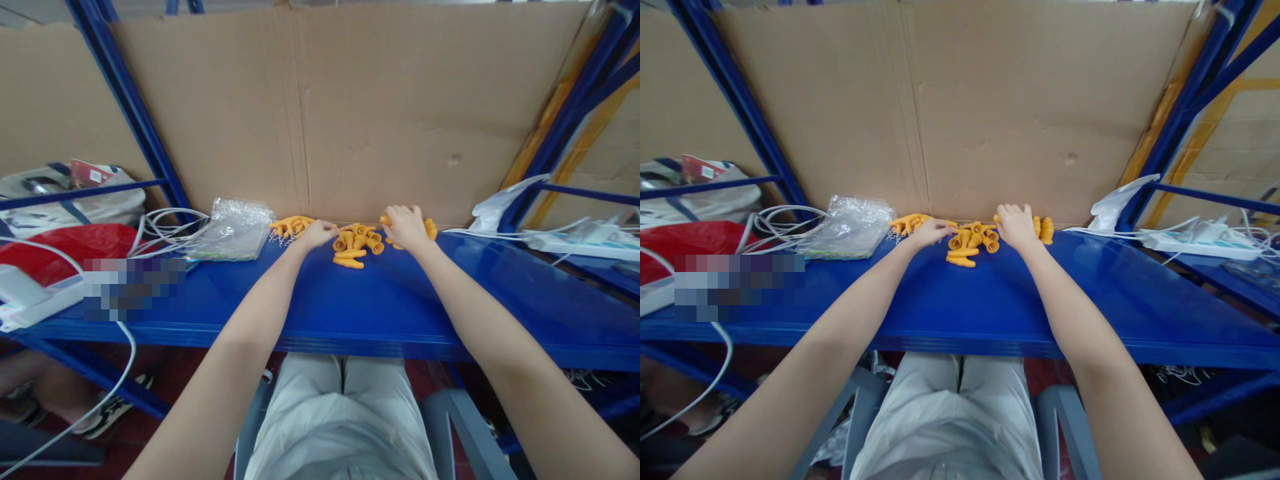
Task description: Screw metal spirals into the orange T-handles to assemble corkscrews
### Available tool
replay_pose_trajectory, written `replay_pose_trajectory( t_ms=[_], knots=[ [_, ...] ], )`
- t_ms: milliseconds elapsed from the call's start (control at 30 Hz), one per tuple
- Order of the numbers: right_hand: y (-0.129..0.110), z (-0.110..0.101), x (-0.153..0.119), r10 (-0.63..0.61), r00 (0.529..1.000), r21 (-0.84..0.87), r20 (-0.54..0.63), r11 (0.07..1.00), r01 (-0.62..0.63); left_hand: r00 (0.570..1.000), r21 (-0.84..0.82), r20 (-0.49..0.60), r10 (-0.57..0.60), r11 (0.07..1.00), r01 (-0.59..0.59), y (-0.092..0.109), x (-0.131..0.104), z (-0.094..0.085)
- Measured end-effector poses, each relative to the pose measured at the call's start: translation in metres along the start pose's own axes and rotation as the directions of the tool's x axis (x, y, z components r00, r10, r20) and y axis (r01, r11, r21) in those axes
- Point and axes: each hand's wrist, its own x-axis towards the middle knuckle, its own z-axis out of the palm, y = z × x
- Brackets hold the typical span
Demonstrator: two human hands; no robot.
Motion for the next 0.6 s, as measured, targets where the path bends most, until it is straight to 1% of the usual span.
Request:
replay_pose_trajectory(
  t_ms=[67, 133, 167, 233, 333, 400, 500, 600],
  knots=[
    [0.017, 0.004, 0.002, 0.142, 0.987, 0.047, -0.072, 0.989, -0.139, 0.998, -0.006, -0.057, -0.017, 1.000, 0.016, -0.009, 0.001, -0.001],
    [0.032, 0.006, 0.003, 0.276, 0.953, 0.109, -0.123, 0.958, -0.264, 0.992, 0.016, -0.121, -0.022, 1.000, 0.024, -0.017, 0.002, -0.001],
    [0.038, 0.007, 0.002, 0.341, 0.931, 0.135, -0.129, 0.936, -0.324, 0.988, 0.042, -0.154, -0.014, 0.999, 0.021, -0.020, 0.003, -0.001],
    [0.049, 0.006, 0.000, 0.467, 0.878, 0.168, -0.102, 0.878, -0.447, 0.973, 0.132, -0.228, 0.024, 0.991, 0.006, -0.023, 0.004, -0.002],
    [0.058, 0.004, -0.005, 0.614, 0.789, 0.160, 0.006, 0.779, -0.607, 0.944, 0.306, -0.311, 0.111, 0.952, -0.011, -0.021, 0.003, -0.005],
    [0.061, 0.003, -0.007, 0.672, 0.733, 0.125, 0.105, 0.722, -0.680, 0.933, 0.367, -0.333, 0.133, 0.930, -0.002, -0.017, 0.002, -0.007],
    [0.062, 0.005, -0.009, 0.692, 0.669, 0.069, 0.272, 0.679, -0.731, 0.938, 0.324, -0.330, 0.104, 0.946, 0.009, -0.012, 0.003, -0.008],
    [0.060, 0.008, -0.009, 0.673, 0.640, 0.040, 0.371, 0.677, -0.735, 0.942, 0.244, -0.320, 0.103, 0.969, -0.023, -0.010, 0.005, -0.004]
  ],
)
